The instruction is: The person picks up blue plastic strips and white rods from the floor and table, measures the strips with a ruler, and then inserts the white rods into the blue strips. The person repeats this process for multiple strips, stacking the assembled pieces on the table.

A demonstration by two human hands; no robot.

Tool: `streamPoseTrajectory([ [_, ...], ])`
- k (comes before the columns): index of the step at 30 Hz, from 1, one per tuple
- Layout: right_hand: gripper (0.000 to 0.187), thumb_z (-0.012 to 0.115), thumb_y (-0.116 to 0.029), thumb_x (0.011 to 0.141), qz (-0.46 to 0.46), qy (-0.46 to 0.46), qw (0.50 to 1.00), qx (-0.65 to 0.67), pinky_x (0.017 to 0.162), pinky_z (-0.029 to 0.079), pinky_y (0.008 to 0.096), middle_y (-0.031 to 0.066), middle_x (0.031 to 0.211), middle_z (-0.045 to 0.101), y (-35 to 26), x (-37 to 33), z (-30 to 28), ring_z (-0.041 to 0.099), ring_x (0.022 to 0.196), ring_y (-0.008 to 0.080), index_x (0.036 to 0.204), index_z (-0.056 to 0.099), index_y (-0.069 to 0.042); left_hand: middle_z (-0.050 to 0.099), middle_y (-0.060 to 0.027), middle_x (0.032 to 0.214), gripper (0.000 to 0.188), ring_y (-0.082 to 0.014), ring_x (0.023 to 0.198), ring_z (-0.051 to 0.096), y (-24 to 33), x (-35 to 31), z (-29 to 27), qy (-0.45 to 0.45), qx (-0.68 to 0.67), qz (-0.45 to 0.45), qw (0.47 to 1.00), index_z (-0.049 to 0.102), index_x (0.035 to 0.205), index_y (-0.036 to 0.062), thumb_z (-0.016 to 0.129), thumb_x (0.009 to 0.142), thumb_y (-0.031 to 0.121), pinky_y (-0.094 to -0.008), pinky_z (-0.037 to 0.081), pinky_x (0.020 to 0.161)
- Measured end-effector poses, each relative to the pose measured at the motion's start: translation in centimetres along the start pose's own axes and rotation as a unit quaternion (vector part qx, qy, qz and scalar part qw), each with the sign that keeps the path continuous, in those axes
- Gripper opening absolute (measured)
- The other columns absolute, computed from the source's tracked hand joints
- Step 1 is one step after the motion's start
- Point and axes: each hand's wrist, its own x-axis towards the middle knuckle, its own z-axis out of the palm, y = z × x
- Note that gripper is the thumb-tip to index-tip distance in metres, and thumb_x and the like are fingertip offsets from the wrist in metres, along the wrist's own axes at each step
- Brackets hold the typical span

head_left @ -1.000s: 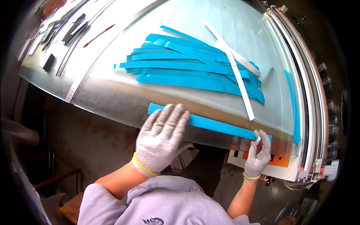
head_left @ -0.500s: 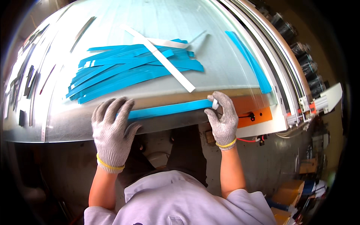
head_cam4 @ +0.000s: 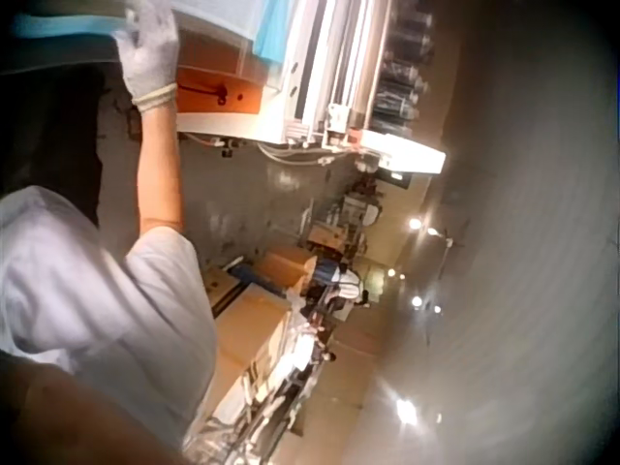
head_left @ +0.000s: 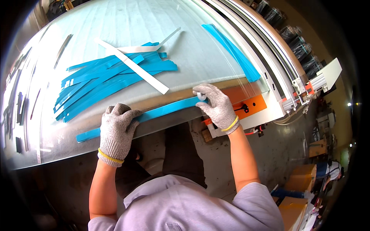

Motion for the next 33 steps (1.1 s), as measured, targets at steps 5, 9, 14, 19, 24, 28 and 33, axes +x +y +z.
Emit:
streamPoseTrajectory([
  [5, 0.044, 0.073, 0.003, 0.080, -0.061, -0.015, 0.996, -0.068, 0.101, 0.051, 0.0439, 0.0112, 0.114, 0.069, -1.0, 0.8, 0.5, 0.063, 0.111, 0.0344, 0.122, 0.069, -0.008, 0.066, -0.0108, 0.106, 0.028, -0.0354, 0.103, 0.060, 0.4, -0.2, 0.1, 0.058, 0.020, 0.021, 0.998, 0.076, 0.110, 0.0115, 0.075, 0.081, 0.009, -0.0478, 0.048, 0.091],
  [9, 0.044, 0.071, 0.001, 0.080, -0.103, 0.007, 0.989, -0.105, 0.104, 0.048, 0.0460, 0.0073, 0.116, 0.068, -0.7, -0.4, 0.6, 0.061, 0.113, 0.0328, 0.123, 0.068, -0.011, 0.068, -0.0103, 0.100, 0.025, -0.0346, 0.099, 0.061, 0.5, -0.8, -0.3, 0.065, 0.045, 0.011, 0.997, 0.077, 0.106, 0.0089, 0.076, 0.081, 0.009, -0.0462, 0.048, 0.089],
  [14, 0.043, 0.075, -0.007, 0.082, -0.114, 0.033, 0.986, -0.115, 0.108, 0.045, 0.0480, 0.0075, 0.119, 0.067, -2.4, -0.7, 1.5, 0.060, 0.118, 0.0325, 0.123, 0.067, -0.011, 0.067, -0.0079, 0.096, 0.022, -0.0323, 0.095, 0.062, -0.2, -1.5, 0.1, 0.085, 0.063, 0.047, 0.993, 0.078, 0.101, 0.0106, 0.076, 0.080, 0.009, -0.0453, 0.047, 0.085],
  [19, 0.034, 0.071, -0.011, 0.087, -0.183, 0.044, 0.979, -0.085, 0.105, 0.047, 0.0480, 0.0070, 0.115, 0.067, -4.9, 0.6, 5.3, 0.062, 0.115, 0.0320, 0.121, 0.067, -0.011, 0.066, -0.0069, 0.098, 0.024, -0.0320, 0.095, 0.061, -0.5, -1.6, 0.3, 0.078, 0.065, 0.055, 0.993, 0.077, 0.102, 0.0123, 0.076, 0.079, 0.010, -0.0461, 0.047, 0.084],
  [24, 0.032, 0.067, -0.008, 0.086, -0.194, 0.071, 0.975, -0.086, 0.102, 0.049, 0.0466, 0.0054, 0.104, 0.066, -5.0, 0.6, 6.8, 0.064, 0.107, 0.0284, 0.118, 0.068, -0.011, 0.065, -0.0067, 0.099, 0.030, -0.0318, 0.093, 0.060, -0.6, -1.7, 0.0, 0.067, 0.081, 0.052, 0.993, 0.076, 0.110, 0.0132, 0.075, 0.080, 0.013, -0.0463, 0.047, 0.083],
  [28, 0.036, 0.073, -0.011, 0.084, -0.272, 0.160, 0.935, -0.162, 0.095, 0.053, 0.0504, 0.0049, 0.099, 0.063, -5.3, -0.9, 6.3, 0.064, 0.104, 0.0310, 0.119, 0.069, -0.013, 0.066, -0.0075, 0.102, 0.034, -0.0315, 0.097, 0.062, 0.1, -2.3, -0.2, 0.057, 0.134, 0.049, 0.988, 0.075, 0.115, 0.0123, 0.073, 0.081, 0.011, -0.0452, 0.048, 0.085],
  [33, 0.035, 0.079, -0.008, 0.078, -0.278, 0.186, 0.919, -0.210, 0.098, 0.054, 0.0516, 0.0061, 0.099, 0.062, -5.3, -3.4, 5.8, 0.065, 0.108, 0.0328, 0.111, 0.071, -0.017, 0.069, -0.0079, 0.111, 0.050, -0.0285, 0.100, 0.064, -0.3, -3.2, 0.2, 0.071, 0.148, 0.139, 0.977, 0.070, 0.126, 0.0082, 0.067, 0.076, 0.018, -0.0458, 0.049, 0.091],
])
